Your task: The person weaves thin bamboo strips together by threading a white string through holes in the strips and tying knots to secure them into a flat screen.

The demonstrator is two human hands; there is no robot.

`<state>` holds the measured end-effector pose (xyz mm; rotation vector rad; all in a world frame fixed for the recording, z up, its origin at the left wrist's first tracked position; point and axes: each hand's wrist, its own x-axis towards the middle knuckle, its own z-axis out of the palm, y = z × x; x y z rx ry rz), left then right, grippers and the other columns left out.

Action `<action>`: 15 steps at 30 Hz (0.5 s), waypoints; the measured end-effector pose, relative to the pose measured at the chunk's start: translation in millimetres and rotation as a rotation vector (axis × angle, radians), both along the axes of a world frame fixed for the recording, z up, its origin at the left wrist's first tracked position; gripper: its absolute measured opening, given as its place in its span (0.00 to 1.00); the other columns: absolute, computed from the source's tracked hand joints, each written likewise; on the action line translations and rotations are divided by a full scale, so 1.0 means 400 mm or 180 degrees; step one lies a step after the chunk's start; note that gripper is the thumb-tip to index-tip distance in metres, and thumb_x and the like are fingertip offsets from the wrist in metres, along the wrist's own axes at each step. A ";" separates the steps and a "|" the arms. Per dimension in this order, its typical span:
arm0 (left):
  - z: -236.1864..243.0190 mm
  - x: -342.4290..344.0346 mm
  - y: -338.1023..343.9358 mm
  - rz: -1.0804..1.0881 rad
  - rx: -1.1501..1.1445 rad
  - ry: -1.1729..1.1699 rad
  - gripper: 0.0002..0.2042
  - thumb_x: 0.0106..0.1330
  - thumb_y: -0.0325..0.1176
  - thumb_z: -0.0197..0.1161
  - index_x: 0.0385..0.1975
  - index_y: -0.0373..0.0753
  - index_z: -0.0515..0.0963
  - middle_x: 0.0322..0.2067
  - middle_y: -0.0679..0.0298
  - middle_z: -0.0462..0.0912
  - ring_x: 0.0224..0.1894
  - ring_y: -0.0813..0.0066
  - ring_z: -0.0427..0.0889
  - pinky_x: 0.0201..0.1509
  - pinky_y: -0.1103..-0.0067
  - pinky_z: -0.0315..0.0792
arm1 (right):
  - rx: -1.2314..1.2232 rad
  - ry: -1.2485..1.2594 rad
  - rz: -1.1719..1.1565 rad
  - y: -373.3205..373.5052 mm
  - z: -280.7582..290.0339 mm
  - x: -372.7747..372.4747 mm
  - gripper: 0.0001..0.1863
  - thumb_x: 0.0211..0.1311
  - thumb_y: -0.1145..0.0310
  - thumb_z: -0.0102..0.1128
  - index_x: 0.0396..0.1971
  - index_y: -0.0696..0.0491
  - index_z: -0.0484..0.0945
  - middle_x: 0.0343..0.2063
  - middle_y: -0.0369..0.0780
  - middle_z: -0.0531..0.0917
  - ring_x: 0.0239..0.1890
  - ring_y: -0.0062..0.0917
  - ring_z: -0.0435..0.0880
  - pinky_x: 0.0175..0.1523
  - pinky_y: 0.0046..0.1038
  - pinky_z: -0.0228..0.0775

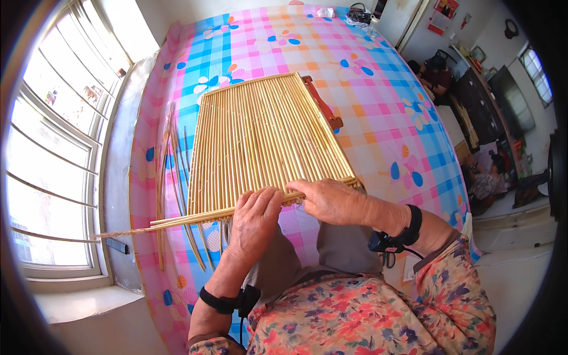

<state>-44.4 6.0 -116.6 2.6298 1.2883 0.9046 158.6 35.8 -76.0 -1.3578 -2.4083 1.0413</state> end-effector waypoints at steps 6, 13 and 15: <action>-0.006 -0.002 0.000 0.0012 0.0057 -0.0079 0.18 0.51 0.25 0.66 0.43 0.37 0.75 0.42 0.58 0.80 0.44 0.62 0.80 0.52 0.67 0.70 | -0.0092 -0.0090 0.0013 0.001 0.032 -0.006 0.21 0.59 0.69 0.52 0.53 0.56 0.71 0.30 0.55 0.82 0.35 0.48 0.82 0.42 0.45 0.74; 0.021 -0.007 -0.003 0.0085 -0.0296 -0.0307 0.20 0.50 0.26 0.67 0.45 0.37 0.75 0.43 0.58 0.79 0.47 0.61 0.79 0.53 0.67 0.70 | 0.0737 0.0095 -0.0174 -0.013 0.025 0.029 0.19 0.59 0.66 0.57 0.49 0.56 0.73 0.25 0.50 0.82 0.30 0.45 0.83 0.36 0.42 0.75; 0.007 -0.012 0.003 -0.0194 -0.0116 0.0180 0.19 0.53 0.26 0.59 0.47 0.33 0.73 0.46 0.57 0.76 0.52 0.61 0.76 0.55 0.66 0.69 | 0.1399 -0.0344 -0.0031 -0.033 0.018 0.042 0.17 0.58 0.68 0.57 0.46 0.57 0.74 0.23 0.46 0.80 0.27 0.41 0.83 0.33 0.38 0.75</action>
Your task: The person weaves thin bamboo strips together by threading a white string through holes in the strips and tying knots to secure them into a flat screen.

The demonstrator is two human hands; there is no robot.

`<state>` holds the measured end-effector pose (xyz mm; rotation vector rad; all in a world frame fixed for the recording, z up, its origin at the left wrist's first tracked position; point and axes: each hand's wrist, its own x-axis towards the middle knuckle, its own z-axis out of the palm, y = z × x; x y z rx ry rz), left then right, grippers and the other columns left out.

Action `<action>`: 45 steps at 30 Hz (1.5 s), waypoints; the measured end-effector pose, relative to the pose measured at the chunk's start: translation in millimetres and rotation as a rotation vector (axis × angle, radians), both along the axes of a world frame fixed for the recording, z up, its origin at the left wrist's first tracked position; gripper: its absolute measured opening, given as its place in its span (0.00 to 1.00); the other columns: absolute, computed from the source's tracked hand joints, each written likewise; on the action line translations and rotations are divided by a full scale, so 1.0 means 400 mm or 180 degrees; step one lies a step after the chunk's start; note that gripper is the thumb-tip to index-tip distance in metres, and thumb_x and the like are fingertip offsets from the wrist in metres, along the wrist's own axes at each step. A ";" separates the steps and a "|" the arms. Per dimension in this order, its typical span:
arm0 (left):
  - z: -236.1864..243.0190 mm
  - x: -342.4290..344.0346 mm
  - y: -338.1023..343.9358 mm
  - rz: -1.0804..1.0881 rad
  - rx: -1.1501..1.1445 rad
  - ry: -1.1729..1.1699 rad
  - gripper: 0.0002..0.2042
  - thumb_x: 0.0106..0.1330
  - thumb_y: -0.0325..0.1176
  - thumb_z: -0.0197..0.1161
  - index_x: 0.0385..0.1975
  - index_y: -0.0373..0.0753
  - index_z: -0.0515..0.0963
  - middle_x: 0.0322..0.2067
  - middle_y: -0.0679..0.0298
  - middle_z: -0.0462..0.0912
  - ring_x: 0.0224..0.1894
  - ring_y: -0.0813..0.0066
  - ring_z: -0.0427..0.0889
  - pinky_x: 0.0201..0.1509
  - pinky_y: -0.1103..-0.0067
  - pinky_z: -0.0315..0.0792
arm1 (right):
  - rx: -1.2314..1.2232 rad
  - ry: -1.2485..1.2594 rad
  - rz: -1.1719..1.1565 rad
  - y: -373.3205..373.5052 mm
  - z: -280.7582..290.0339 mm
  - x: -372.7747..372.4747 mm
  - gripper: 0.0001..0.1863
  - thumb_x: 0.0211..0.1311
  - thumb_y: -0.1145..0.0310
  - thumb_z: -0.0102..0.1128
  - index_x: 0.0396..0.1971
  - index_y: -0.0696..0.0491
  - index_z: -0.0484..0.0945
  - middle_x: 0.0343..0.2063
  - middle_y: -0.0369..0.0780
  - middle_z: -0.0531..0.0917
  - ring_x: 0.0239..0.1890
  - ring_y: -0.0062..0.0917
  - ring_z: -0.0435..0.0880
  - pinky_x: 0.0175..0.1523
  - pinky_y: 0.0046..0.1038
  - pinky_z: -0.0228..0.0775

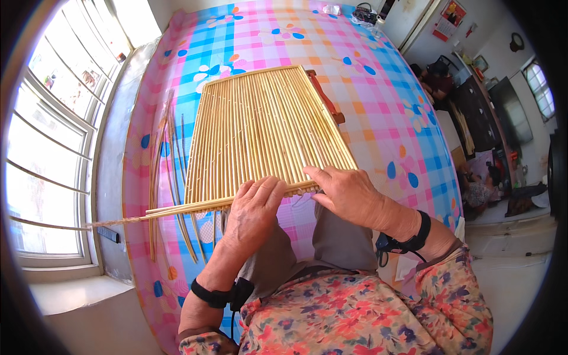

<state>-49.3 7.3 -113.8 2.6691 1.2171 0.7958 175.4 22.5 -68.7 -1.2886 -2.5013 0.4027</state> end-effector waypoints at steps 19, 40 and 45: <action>0.048 0.102 -0.033 -0.0355 0.0189 0.0487 0.15 0.52 0.29 0.58 0.41 0.35 0.73 0.36 0.62 0.70 0.40 0.68 0.73 0.43 0.72 0.68 | 0.0712 -0.0731 -0.0305 -0.081 -0.019 0.171 0.17 0.52 0.77 0.57 0.44 0.56 0.74 0.25 0.42 0.77 0.26 0.35 0.81 0.30 0.32 0.75; 0.133 0.109 -0.100 -0.1127 -0.3037 -0.1626 0.24 0.58 0.27 0.68 0.55 0.36 0.71 0.44 0.56 0.79 0.39 0.73 0.80 0.39 0.77 0.77 | -0.1607 0.1805 0.0170 -0.188 0.077 0.092 0.08 0.62 0.73 0.59 0.41 0.55 0.77 0.37 0.45 0.83 0.40 0.39 0.83 0.43 0.32 0.75; 0.114 0.080 -0.085 -0.1221 -0.2342 -0.1233 0.08 0.60 0.25 0.63 0.39 0.34 0.77 0.28 0.59 0.80 0.30 0.62 0.80 0.34 0.74 0.73 | -0.1798 0.1794 0.0072 -0.187 0.105 0.123 0.08 0.61 0.74 0.60 0.41 0.55 0.78 0.34 0.44 0.83 0.38 0.36 0.84 0.41 0.29 0.74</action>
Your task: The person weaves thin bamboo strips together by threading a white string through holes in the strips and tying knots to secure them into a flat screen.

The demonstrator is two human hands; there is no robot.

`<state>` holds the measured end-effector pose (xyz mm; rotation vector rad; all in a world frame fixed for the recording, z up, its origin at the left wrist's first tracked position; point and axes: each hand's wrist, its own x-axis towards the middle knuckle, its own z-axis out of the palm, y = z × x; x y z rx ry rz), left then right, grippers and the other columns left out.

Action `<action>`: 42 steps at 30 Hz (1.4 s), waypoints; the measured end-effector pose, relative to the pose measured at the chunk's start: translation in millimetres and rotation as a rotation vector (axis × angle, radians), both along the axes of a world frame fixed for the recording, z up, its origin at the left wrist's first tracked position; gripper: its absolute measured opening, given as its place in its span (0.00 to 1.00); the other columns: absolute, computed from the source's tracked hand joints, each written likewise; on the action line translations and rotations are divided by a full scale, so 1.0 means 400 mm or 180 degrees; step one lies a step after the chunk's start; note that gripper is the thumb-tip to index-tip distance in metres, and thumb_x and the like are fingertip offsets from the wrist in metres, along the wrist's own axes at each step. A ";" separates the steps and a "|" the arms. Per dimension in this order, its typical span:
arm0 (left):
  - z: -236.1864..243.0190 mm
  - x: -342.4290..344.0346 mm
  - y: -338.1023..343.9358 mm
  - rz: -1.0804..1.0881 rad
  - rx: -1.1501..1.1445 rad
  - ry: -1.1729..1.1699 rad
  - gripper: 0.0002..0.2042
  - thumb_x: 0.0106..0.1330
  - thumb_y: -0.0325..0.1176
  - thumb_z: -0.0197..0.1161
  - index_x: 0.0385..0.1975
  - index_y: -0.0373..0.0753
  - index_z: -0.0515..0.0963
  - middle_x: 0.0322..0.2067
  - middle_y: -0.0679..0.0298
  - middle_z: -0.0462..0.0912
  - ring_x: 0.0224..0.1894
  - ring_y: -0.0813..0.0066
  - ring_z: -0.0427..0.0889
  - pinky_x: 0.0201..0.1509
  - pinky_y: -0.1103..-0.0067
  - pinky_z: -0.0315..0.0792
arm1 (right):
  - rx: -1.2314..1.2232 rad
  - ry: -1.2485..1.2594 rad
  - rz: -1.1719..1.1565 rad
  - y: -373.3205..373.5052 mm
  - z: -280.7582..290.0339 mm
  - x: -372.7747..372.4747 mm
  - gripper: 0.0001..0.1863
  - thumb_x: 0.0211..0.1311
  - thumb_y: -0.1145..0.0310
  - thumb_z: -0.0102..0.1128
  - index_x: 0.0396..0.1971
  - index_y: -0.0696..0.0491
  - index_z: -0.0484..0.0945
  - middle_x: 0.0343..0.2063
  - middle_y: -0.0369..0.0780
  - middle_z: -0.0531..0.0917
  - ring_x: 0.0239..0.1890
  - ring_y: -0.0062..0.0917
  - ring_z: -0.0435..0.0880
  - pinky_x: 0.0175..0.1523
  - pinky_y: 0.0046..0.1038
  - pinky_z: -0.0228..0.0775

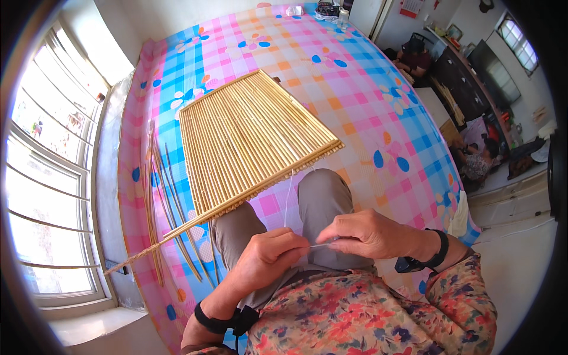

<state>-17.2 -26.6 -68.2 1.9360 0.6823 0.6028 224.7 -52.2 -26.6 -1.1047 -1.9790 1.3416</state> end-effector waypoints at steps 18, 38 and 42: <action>0.020 0.033 0.002 -0.0731 0.0329 -0.0878 0.08 0.59 0.25 0.63 0.39 0.35 0.77 0.25 0.59 0.77 0.29 0.59 0.76 0.34 0.69 0.70 | 0.0396 -0.1311 -0.1942 0.058 -0.080 0.529 0.03 0.55 0.76 0.63 0.26 0.59 0.80 0.22 0.32 0.73 0.26 0.16 0.69 0.31 0.20 0.61; 0.040 -0.022 0.004 -0.0298 0.1408 0.0414 0.07 0.56 0.28 0.65 0.33 0.35 0.79 0.43 0.56 0.79 0.45 0.59 0.79 0.48 0.69 0.72 | 0.0624 -0.1289 -0.1734 0.071 -0.038 0.437 0.03 0.58 0.75 0.61 0.28 0.59 0.79 0.23 0.32 0.77 0.26 0.14 0.72 0.31 0.19 0.64; 0.030 -0.026 0.003 0.0477 0.1719 0.0458 0.12 0.53 0.26 0.67 0.38 0.36 0.78 0.50 0.55 0.77 0.50 0.59 0.77 0.44 0.72 0.75 | 0.0735 -0.1108 -0.0397 0.051 0.010 0.205 0.02 0.56 0.75 0.63 0.28 0.56 0.81 0.23 0.37 0.78 0.24 0.23 0.76 0.30 0.23 0.66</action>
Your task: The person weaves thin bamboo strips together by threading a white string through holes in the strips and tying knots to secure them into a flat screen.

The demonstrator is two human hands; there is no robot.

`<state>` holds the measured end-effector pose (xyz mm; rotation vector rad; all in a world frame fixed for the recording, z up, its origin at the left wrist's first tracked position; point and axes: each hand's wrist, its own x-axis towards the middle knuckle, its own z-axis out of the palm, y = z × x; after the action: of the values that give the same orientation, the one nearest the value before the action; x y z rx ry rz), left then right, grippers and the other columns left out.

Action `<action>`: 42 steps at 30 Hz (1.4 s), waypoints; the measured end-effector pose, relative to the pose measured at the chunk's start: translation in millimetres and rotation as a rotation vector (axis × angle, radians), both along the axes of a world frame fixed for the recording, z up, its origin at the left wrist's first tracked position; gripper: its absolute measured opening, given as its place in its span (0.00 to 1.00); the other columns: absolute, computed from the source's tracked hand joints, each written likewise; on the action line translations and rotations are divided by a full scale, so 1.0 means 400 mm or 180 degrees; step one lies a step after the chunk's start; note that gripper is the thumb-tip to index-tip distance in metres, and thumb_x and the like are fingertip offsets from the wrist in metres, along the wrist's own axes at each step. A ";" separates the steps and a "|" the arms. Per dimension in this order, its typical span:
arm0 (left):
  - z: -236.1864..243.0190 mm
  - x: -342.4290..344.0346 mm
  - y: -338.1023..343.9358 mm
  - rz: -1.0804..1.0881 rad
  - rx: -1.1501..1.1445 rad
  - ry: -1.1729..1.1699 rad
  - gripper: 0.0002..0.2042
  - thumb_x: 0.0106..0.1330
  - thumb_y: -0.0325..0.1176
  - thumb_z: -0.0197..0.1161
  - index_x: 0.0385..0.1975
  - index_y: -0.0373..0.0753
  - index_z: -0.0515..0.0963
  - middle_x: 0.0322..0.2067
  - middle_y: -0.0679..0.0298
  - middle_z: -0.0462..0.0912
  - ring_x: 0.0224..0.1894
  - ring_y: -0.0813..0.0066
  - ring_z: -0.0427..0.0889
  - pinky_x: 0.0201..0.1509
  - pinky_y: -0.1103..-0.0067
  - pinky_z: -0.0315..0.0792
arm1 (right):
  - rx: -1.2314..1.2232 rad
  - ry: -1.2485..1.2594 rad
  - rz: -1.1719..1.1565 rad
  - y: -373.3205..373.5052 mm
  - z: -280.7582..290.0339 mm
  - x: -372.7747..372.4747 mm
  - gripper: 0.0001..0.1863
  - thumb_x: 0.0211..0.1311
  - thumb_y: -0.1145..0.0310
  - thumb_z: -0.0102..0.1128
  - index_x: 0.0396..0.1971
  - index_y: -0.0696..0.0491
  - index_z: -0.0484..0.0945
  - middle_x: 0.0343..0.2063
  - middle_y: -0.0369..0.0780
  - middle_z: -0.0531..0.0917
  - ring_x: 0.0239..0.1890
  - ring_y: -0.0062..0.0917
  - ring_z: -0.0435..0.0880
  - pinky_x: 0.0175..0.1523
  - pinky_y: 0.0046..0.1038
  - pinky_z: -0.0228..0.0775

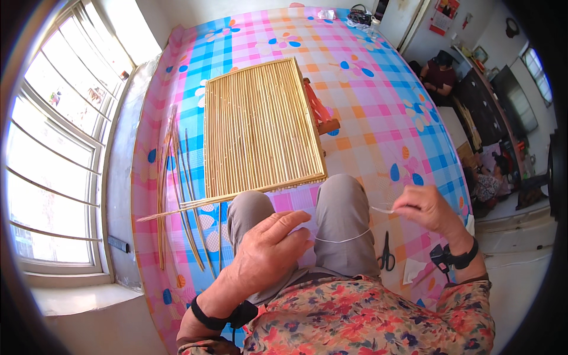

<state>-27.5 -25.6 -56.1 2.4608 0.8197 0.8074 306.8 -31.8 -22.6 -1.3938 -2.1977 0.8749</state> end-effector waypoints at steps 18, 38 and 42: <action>-0.051 -0.029 -0.002 -0.0186 -0.2035 -0.0602 0.09 0.61 0.22 0.62 0.40 0.35 0.78 0.31 0.62 0.82 0.34 0.76 0.81 0.39 0.79 0.74 | 0.0055 0.0039 0.0270 0.000 0.024 -0.138 0.03 0.56 0.73 0.65 0.30 0.55 0.81 0.23 0.37 0.76 0.23 0.27 0.78 0.27 0.26 0.68; -0.109 -0.077 -0.003 0.0796 -0.2351 -0.0205 0.05 0.63 0.27 0.58 0.31 0.33 0.76 0.22 0.50 0.78 0.27 0.52 0.80 0.32 0.69 0.73 | -0.0215 -0.0271 -0.0321 0.042 0.009 0.039 0.02 0.55 0.76 0.64 0.27 0.57 0.80 0.21 0.37 0.75 0.23 0.23 0.73 0.29 0.24 0.64; -0.129 -0.109 -0.003 0.1101 -0.2277 -0.0038 0.04 0.62 0.27 0.57 0.30 0.32 0.76 0.21 0.54 0.77 0.25 0.61 0.77 0.32 0.71 0.72 | 0.0041 -0.0397 -0.0588 0.046 0.001 0.158 0.02 0.54 0.77 0.64 0.26 0.58 0.79 0.21 0.35 0.74 0.24 0.19 0.70 0.29 0.21 0.61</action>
<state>-71.0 -26.9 -107.5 1.7057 1.2850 0.5075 370.0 -13.5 -22.0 -1.6549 -2.1159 0.7249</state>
